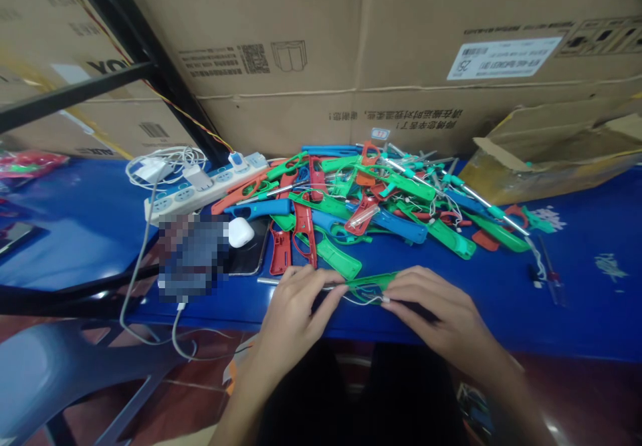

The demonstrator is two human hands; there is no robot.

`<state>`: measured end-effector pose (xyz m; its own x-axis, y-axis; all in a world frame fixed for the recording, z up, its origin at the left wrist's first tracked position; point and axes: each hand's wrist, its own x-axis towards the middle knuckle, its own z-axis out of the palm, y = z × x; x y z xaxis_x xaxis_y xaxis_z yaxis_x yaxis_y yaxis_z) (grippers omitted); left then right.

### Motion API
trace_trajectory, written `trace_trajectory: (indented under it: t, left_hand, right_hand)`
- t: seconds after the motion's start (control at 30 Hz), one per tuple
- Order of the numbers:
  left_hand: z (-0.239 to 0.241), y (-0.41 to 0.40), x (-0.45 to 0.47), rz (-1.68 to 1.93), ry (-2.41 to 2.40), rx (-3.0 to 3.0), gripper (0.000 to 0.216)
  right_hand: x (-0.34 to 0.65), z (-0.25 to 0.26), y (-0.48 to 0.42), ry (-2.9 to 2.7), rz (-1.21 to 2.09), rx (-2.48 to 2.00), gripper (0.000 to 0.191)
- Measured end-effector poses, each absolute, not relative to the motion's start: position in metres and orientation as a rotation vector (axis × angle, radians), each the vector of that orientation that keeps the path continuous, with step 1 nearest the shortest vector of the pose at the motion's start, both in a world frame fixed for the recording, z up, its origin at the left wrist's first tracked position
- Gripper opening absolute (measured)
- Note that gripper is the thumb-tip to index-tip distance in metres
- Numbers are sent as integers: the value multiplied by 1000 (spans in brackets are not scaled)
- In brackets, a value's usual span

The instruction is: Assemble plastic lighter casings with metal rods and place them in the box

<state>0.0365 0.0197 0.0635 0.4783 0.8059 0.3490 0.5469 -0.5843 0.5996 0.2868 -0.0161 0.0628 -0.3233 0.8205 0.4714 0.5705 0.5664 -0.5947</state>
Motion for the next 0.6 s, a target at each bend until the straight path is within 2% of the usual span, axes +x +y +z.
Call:
trace_trajectory:
  t: [0.33, 0.6]
  left_hand:
    - [68, 20, 38, 747, 1097, 2428, 17]
    - [66, 24, 35, 691, 1038, 2352, 7]
  right_hand:
    - [288, 61, -16, -2042, 408, -1136, 15]
    - [288, 63, -15, -2069, 447, -1088, 12]
